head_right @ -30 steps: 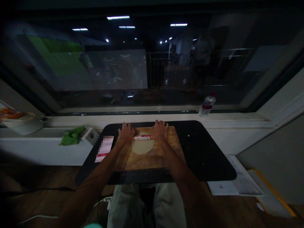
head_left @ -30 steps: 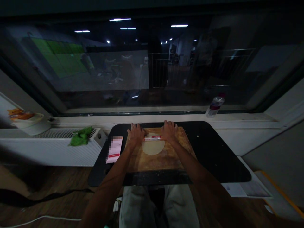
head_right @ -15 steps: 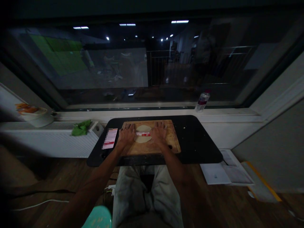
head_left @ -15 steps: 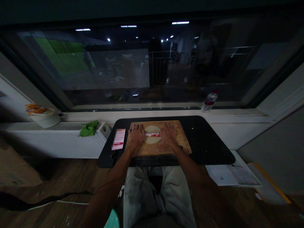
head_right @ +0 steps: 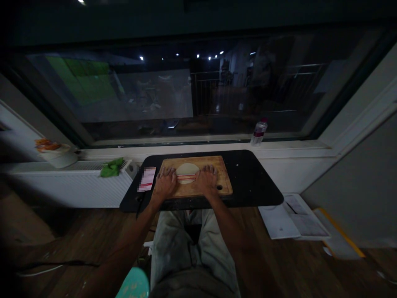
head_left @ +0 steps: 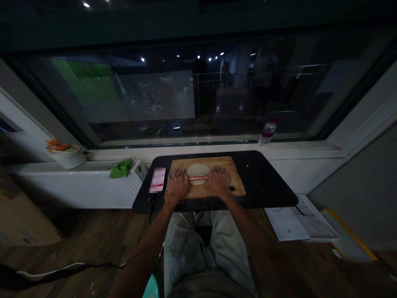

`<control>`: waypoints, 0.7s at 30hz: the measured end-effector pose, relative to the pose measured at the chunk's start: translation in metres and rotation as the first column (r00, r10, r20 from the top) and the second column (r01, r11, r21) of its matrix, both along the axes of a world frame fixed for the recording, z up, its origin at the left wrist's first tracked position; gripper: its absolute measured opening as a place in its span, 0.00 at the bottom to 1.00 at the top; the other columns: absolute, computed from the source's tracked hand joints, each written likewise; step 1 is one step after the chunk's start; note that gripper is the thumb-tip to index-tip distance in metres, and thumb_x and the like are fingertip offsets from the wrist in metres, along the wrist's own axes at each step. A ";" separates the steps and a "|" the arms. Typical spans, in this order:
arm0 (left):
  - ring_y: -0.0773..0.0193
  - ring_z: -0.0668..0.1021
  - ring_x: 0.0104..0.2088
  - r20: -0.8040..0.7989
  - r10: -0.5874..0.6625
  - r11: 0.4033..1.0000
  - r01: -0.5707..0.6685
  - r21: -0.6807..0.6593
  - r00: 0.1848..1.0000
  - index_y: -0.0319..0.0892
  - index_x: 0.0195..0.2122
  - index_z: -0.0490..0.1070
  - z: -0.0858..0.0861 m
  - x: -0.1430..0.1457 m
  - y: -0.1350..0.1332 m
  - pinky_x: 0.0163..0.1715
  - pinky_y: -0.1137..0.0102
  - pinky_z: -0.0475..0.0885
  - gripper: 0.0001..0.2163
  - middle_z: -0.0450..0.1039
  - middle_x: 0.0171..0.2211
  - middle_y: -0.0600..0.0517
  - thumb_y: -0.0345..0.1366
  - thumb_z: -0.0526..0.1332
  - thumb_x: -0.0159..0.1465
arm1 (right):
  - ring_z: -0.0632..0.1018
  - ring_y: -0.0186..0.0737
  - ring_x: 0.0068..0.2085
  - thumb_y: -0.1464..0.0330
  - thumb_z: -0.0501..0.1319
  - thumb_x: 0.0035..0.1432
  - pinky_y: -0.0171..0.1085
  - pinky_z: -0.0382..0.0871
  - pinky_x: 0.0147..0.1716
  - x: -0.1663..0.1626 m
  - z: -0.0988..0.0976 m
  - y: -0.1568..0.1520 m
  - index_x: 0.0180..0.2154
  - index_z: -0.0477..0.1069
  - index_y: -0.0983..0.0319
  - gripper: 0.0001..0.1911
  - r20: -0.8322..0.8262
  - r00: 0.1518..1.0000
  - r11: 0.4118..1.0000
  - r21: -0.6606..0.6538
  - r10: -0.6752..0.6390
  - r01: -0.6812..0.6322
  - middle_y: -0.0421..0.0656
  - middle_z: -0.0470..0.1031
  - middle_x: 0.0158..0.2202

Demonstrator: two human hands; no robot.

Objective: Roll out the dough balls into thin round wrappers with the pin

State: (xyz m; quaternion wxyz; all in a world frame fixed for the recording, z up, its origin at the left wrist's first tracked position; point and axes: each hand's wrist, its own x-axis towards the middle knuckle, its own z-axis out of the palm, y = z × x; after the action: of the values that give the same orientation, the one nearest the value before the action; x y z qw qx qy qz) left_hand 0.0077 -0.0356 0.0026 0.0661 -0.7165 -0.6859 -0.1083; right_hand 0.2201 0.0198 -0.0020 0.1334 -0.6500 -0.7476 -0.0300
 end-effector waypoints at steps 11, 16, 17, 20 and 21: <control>0.44 0.61 0.82 0.096 0.127 0.992 -0.124 -0.030 0.987 0.45 0.78 0.69 -0.003 0.007 -0.010 0.78 0.44 0.62 0.27 0.68 0.78 0.43 0.40 0.47 0.82 | 0.70 0.60 0.74 0.66 0.50 0.78 0.57 0.52 0.75 0.002 -0.005 -0.018 0.71 0.74 0.70 0.30 -0.013 1.000 0.999 0.027 -0.025 0.025 0.62 0.76 0.71; 0.45 0.66 0.79 0.106 0.129 0.992 -0.129 -0.003 0.986 0.46 0.76 0.71 -0.007 0.008 -0.014 0.78 0.45 0.61 0.27 0.71 0.75 0.44 0.40 0.47 0.81 | 0.66 0.59 0.78 0.66 0.49 0.78 0.56 0.50 0.77 0.002 -0.005 -0.023 0.73 0.72 0.71 0.31 -0.038 0.999 0.999 0.005 -0.033 0.033 0.63 0.72 0.74; 0.45 0.66 0.79 0.108 0.129 0.991 -0.131 0.007 0.986 0.45 0.76 0.71 -0.008 0.008 -0.014 0.78 0.45 0.62 0.26 0.72 0.75 0.44 0.40 0.47 0.81 | 0.66 0.60 0.77 0.65 0.50 0.78 0.56 0.50 0.77 0.002 -0.005 -0.023 0.73 0.72 0.71 0.31 -0.039 0.999 0.999 0.004 -0.035 0.035 0.62 0.71 0.74; 0.46 0.68 0.78 0.114 0.136 0.990 -0.140 0.028 0.984 0.44 0.75 0.72 -0.013 0.008 -0.012 0.79 0.47 0.61 0.26 0.72 0.75 0.44 0.40 0.47 0.81 | 0.67 0.60 0.77 0.66 0.49 0.78 0.56 0.50 0.77 0.001 -0.004 -0.019 0.72 0.72 0.71 0.31 -0.032 0.999 0.999 0.005 -0.034 0.035 0.62 0.71 0.75; 0.47 0.68 0.78 0.116 0.142 0.989 -0.146 0.028 0.983 0.44 0.75 0.72 -0.013 0.008 -0.010 0.79 0.47 0.60 0.26 0.72 0.75 0.44 0.41 0.48 0.81 | 0.67 0.60 0.77 0.66 0.49 0.78 0.57 0.50 0.77 0.001 -0.004 -0.017 0.72 0.72 0.72 0.31 -0.026 0.999 1.000 0.001 -0.030 0.030 0.63 0.71 0.74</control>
State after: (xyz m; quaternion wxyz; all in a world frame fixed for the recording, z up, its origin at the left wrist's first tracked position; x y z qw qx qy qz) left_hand 0.0159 -0.0460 -0.0109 0.0474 -0.6564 -0.7365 -0.1565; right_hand 0.2212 0.0026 -0.0056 0.1430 -0.6615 -0.7358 -0.0240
